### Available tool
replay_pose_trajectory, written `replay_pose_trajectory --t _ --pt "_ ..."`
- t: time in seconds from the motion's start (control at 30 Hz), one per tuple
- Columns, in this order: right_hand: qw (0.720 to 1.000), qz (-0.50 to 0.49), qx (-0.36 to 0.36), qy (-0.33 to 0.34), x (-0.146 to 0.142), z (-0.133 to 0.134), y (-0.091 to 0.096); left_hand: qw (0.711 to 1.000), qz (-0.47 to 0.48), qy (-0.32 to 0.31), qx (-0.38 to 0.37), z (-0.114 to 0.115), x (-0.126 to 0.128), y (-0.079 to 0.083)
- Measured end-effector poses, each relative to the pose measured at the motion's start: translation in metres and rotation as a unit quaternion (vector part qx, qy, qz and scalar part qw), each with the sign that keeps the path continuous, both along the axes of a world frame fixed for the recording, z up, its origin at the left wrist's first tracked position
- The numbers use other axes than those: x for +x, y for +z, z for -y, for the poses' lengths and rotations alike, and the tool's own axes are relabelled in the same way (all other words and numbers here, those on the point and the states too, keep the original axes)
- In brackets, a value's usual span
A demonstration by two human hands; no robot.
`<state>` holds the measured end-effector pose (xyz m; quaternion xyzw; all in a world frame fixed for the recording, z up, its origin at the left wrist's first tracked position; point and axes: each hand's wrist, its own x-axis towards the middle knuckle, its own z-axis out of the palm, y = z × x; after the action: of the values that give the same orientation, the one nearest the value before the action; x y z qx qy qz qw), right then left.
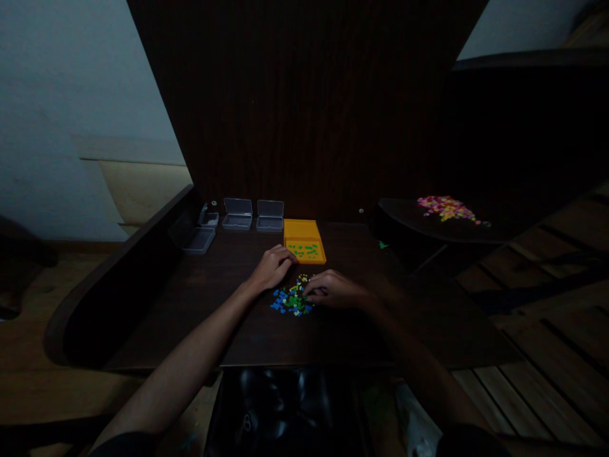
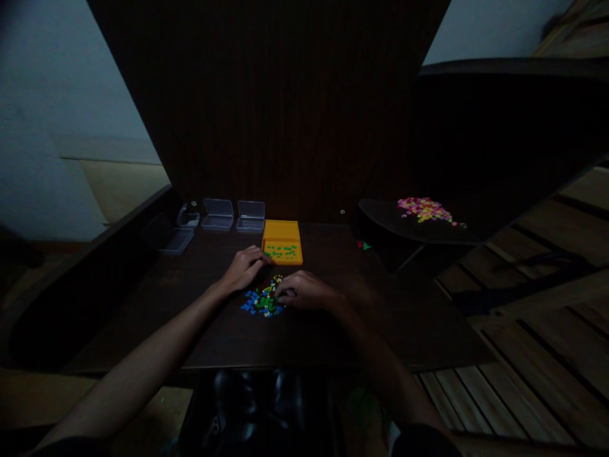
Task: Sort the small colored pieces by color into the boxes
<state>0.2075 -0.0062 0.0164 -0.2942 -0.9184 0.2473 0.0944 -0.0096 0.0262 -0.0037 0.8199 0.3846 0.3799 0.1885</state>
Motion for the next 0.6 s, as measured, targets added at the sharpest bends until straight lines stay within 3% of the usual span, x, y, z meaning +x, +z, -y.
replay_pose_trajectory --t 0.1,0.33,0.6 --pt "1.000 0.007 0.000 -0.015 0.002 0.001 0.004 0.999 -0.005 -0.028 -0.016 0.003 0.001 0.003" --pt "0.999 0.017 0.003 -0.028 0.003 0.001 0.005 0.978 -0.084 -0.182 -0.052 0.013 0.001 0.010" --pt "0.999 0.040 0.006 -0.033 0.003 0.001 0.004 0.966 -0.119 -0.215 -0.081 0.018 0.003 0.016"
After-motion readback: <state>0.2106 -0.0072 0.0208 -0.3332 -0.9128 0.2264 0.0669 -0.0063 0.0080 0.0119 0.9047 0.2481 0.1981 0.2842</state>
